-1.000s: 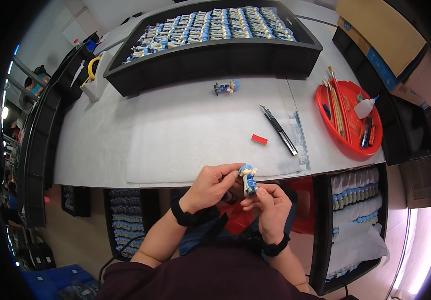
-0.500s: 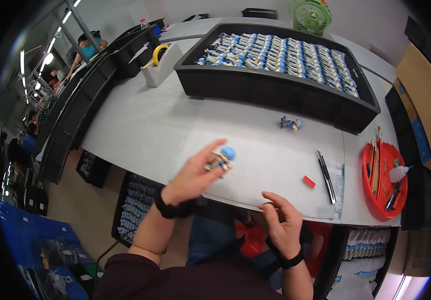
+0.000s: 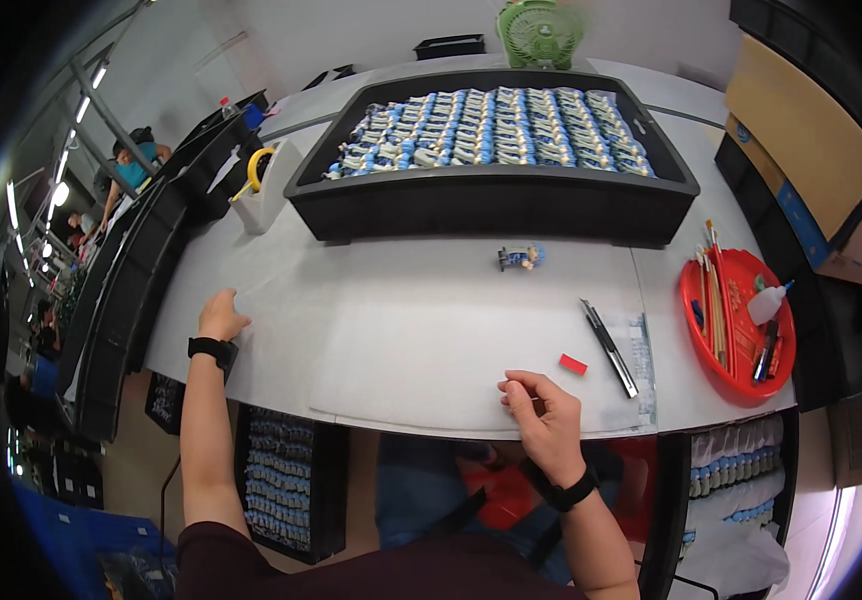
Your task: The user is assembling and inspecting small blue action figures in a manufacturing environment.
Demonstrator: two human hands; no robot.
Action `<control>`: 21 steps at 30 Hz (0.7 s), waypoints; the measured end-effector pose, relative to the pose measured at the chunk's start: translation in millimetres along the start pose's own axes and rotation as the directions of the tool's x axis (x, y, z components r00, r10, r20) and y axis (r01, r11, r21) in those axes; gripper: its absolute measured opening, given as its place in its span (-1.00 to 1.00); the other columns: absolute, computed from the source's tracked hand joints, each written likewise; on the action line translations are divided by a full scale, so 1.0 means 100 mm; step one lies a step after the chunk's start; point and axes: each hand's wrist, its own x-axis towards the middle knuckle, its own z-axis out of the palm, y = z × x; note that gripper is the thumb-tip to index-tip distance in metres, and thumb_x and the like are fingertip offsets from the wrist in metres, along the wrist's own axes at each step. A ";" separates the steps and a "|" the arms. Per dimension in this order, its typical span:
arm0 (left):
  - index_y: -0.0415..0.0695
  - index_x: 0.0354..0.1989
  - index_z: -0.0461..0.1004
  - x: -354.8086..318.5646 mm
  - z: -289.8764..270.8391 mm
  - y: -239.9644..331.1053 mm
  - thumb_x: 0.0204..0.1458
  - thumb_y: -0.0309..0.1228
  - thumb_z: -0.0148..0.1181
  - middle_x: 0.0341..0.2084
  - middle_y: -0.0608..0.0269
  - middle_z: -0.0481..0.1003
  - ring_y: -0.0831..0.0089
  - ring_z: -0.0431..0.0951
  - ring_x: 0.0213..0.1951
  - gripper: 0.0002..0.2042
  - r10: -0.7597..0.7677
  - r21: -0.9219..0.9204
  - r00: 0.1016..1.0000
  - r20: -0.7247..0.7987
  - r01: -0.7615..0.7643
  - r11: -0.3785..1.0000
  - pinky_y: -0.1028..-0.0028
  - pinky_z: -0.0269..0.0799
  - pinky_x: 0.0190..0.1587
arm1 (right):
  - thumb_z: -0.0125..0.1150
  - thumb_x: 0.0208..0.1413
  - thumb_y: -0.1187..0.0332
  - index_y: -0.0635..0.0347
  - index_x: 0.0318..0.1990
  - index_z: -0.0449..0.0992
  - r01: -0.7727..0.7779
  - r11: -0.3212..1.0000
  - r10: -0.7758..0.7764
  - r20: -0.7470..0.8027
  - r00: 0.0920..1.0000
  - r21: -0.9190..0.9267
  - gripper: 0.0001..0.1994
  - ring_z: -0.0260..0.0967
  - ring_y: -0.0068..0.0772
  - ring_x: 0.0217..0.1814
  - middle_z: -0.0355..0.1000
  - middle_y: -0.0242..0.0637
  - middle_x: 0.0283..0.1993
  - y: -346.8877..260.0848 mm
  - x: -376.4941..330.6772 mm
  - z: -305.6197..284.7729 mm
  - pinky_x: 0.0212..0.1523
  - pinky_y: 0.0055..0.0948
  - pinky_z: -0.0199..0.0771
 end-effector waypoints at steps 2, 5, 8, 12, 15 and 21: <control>-0.25 -0.14 0.40 -0.02 -0.13 0.51 -0.19 -0.40 0.21 -0.21 -0.01 0.44 0.13 0.43 -0.14 -0.62 0.191 -0.216 0.974 -0.121 -0.214 0.953 0.30 0.33 -0.07 | 0.05 0.08 0.42 0.37 -0.21 0.44 0.020 0.999 -0.020 -0.008 1.000 -0.026 -0.81 0.41 -0.58 -0.38 0.47 -0.25 -0.36 0.01 -0.01 0.02 -0.35 -0.64 0.40; -0.25 -0.12 0.39 0.00 -0.35 1.74 -0.11 -0.43 0.14 -0.17 0.02 0.43 0.20 0.44 -0.14 -0.66 0.596 -0.599 0.785 -0.172 -0.563 0.569 0.41 0.33 -0.07 | 0.06 0.07 0.41 0.37 -0.22 0.44 0.046 0.997 -0.048 -0.027 0.998 -0.069 -0.81 0.40 -0.59 -0.39 0.48 -0.26 -0.38 0.04 -0.02 -0.03 -0.35 -0.64 0.39; -0.22 -0.13 0.38 -0.04 -0.25 2.78 -0.12 -0.47 0.13 -0.22 0.06 0.43 0.16 0.38 -0.11 -0.68 0.810 -0.506 0.488 -0.325 -0.813 0.287 0.35 0.28 -0.02 | 0.08 0.06 0.42 0.37 -0.23 0.44 0.056 0.995 -0.060 -0.049 0.997 -0.076 -0.81 0.39 -0.60 -0.41 0.47 -0.27 -0.40 0.05 -0.04 -0.07 -0.36 -0.64 0.38; -0.21 -0.12 0.37 -0.12 -0.16 3.48 -0.14 -0.55 0.07 -0.25 0.02 0.43 0.14 0.38 -0.12 -0.68 0.856 -0.429 0.450 -0.253 -0.846 0.318 0.31 0.30 -0.05 | 0.09 0.05 0.43 0.37 -0.24 0.46 0.060 0.994 -0.062 -0.030 0.998 -0.088 -0.82 0.38 -0.61 -0.43 0.46 -0.28 -0.43 0.04 -0.08 -0.07 -0.38 -0.65 0.37; -0.19 -0.10 0.37 -0.10 -0.08 3.58 -0.18 -0.61 0.04 -0.39 -0.02 0.48 0.08 0.46 -0.24 -0.63 0.794 -0.334 0.607 -0.025 -0.754 0.566 0.27 0.38 -0.18 | 0.11 0.03 0.44 0.36 -0.26 0.46 0.088 0.991 -0.092 -0.031 0.995 -0.096 -0.83 0.38 -0.61 -0.43 0.46 -0.26 -0.42 0.06 -0.08 -0.05 -0.40 -0.64 0.37; -0.27 0.10 0.18 -0.53 -0.26 3.13 -0.14 -0.57 0.19 -0.36 0.12 0.48 0.49 0.47 -0.30 -0.45 0.755 -0.962 0.648 0.102 -0.128 0.240 0.54 0.40 -0.22 | 0.13 0.01 0.45 0.36 -0.14 0.40 0.062 0.995 -0.064 -0.026 0.998 -0.078 -0.75 0.39 -0.57 -0.37 0.45 -0.21 -0.34 0.02 -0.04 -0.09 -0.36 -0.62 0.40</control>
